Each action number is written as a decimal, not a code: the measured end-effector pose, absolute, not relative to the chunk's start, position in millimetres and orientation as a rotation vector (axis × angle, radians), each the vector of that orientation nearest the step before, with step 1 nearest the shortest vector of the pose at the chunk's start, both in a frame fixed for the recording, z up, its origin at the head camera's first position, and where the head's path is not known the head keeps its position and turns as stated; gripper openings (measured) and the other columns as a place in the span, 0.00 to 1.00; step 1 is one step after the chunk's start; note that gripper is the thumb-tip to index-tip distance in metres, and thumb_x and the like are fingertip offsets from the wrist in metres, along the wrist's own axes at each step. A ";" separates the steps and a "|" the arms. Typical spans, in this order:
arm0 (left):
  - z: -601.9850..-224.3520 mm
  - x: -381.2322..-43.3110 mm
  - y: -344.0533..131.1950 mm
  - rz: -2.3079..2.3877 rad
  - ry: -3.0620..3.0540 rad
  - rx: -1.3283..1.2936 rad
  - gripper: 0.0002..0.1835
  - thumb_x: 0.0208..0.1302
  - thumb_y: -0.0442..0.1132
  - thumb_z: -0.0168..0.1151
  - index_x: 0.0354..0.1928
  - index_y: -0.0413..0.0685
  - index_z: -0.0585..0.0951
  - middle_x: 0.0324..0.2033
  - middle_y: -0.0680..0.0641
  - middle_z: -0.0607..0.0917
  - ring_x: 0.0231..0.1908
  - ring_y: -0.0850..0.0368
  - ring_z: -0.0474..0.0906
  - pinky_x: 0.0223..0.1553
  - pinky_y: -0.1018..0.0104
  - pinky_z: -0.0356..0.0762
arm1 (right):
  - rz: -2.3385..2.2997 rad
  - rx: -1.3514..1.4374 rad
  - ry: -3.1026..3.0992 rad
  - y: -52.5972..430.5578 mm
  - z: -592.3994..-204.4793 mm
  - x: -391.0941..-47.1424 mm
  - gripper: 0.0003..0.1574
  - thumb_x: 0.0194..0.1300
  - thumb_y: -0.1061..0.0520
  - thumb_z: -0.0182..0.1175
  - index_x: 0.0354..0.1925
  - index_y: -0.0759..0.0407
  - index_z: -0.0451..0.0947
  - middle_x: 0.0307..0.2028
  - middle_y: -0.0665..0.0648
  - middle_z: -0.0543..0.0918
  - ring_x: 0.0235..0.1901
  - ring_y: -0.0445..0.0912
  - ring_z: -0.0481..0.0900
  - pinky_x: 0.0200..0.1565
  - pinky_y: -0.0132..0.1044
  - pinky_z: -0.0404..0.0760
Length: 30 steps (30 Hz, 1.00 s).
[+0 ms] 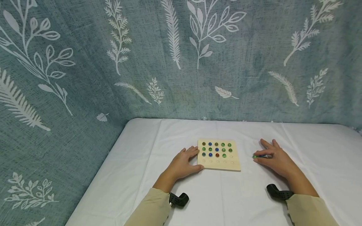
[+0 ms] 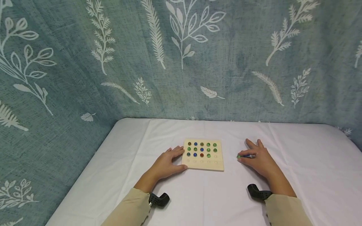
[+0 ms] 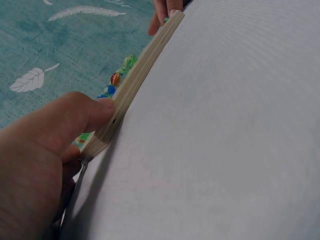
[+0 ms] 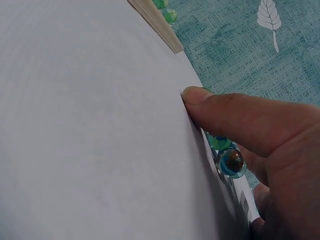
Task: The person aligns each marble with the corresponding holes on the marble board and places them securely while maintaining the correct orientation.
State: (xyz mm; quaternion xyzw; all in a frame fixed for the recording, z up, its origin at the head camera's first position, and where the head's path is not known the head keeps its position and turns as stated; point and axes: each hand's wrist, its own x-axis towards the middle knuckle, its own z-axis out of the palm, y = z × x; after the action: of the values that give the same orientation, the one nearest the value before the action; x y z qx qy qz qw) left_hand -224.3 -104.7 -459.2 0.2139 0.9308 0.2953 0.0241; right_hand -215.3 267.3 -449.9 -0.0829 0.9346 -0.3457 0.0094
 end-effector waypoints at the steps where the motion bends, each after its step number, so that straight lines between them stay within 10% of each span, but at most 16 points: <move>1: -459.4 -224.4 -104.9 0.915 2.881 0.665 0.38 0.52 0.58 0.66 0.65 0.56 0.70 0.67 0.60 0.65 0.69 0.64 0.55 0.73 0.61 0.47 | -1.080 -0.256 2.919 267.0 -450.1 -215.4 0.29 0.54 0.39 0.66 0.46 0.57 0.84 0.72 0.67 0.50 0.70 0.67 0.25 0.60 0.76 0.37; 30: -461.1 -226.1 -105.8 0.905 2.888 0.688 0.38 0.52 0.59 0.66 0.65 0.55 0.70 0.67 0.59 0.65 0.69 0.64 0.55 0.73 0.62 0.47 | -0.898 -0.558 3.039 203.5 -429.7 -216.3 0.21 0.56 0.43 0.66 0.41 0.56 0.86 0.69 0.66 0.58 0.71 0.66 0.34 0.66 0.69 0.34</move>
State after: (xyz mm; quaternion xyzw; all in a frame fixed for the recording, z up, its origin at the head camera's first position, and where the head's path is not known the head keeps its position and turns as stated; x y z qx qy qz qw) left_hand -226.1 -105.8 -461.1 0.2218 0.9303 0.2914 0.0190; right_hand -216.3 203.5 -429.7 -0.1732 0.9438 -0.2789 -0.0379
